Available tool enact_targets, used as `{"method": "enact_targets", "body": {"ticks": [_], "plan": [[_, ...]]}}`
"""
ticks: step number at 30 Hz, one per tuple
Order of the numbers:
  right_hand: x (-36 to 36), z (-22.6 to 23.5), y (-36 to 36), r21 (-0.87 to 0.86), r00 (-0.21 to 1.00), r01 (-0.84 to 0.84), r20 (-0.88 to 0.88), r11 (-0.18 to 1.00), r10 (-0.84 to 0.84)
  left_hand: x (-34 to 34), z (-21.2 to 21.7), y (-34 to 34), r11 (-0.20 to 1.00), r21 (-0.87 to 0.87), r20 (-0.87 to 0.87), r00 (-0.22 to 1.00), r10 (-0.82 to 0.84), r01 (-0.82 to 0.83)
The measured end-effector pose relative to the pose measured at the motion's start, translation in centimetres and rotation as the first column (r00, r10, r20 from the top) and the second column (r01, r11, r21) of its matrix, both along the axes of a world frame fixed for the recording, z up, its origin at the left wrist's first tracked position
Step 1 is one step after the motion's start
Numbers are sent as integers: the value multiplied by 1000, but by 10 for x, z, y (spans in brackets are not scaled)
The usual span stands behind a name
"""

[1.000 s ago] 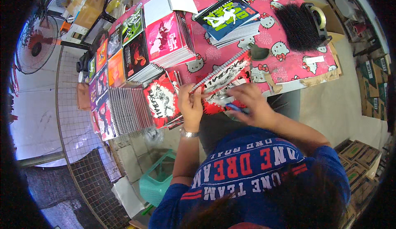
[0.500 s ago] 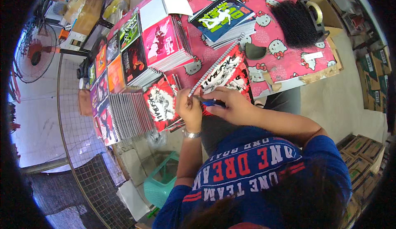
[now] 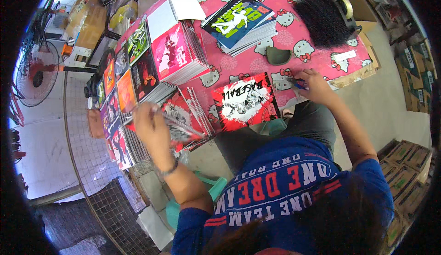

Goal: The person inserts a metal spiral coil into the punched holes of a notebook cover and pages, using a blue tool to crimp the ends of the coil.

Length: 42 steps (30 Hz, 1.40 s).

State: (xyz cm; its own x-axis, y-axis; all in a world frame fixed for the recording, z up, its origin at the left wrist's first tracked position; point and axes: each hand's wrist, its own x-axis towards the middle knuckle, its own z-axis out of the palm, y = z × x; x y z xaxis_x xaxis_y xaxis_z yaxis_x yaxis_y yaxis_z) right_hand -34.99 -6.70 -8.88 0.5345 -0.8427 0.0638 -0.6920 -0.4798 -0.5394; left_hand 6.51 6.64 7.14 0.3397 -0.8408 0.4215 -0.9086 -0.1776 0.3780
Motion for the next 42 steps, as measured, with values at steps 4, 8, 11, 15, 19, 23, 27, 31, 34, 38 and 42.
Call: {"method": "enact_targets", "body": {"ticks": [4,8,11,15,19,23,27,31,34,38,42], "plan": [[-1,-20,-52,-26,980,197,-22,980,-198,52,-92,-54,933,357,-47,996,75,-53],[-33,-45,-122,-502,873,438,42,746,-485,-35,-122,-88,963,246,72,988,-134,113],[-12,-38,-138,-508,810,400,-193,763,-553,-86,-147,-90,860,175,-102,878,-468,479],[-12,-48,-155,-637,752,230,-363,736,-549,-123,-175,-96,819,264,-183,860,-477,510],[-1,-42,-157,-608,749,289,-338,739,-570,-119,-179,-94,860,165,-248,864,-438,484],[3,-44,-163,-613,758,254,-354,748,-548,-105,-135,-80,897,134,-416,846,-334,420],[6,-13,-151,-468,839,379,-191,798,-510,-99,-73,-50,870,76,-230,857,-460,487],[15,25,-100,-332,925,322,310,886,-221,-103,-79,-35,821,63,9,822,-569,568],[43,40,-41,-107,850,-61,515,992,107,-109,-79,-34,830,49,28,830,-557,555],[53,65,4,119,874,-269,446,956,191,-119,-77,-40,843,39,96,837,-538,537],[63,60,6,62,787,-299,580,952,209,-120,-80,-41,852,13,96,848,-522,523]]}}
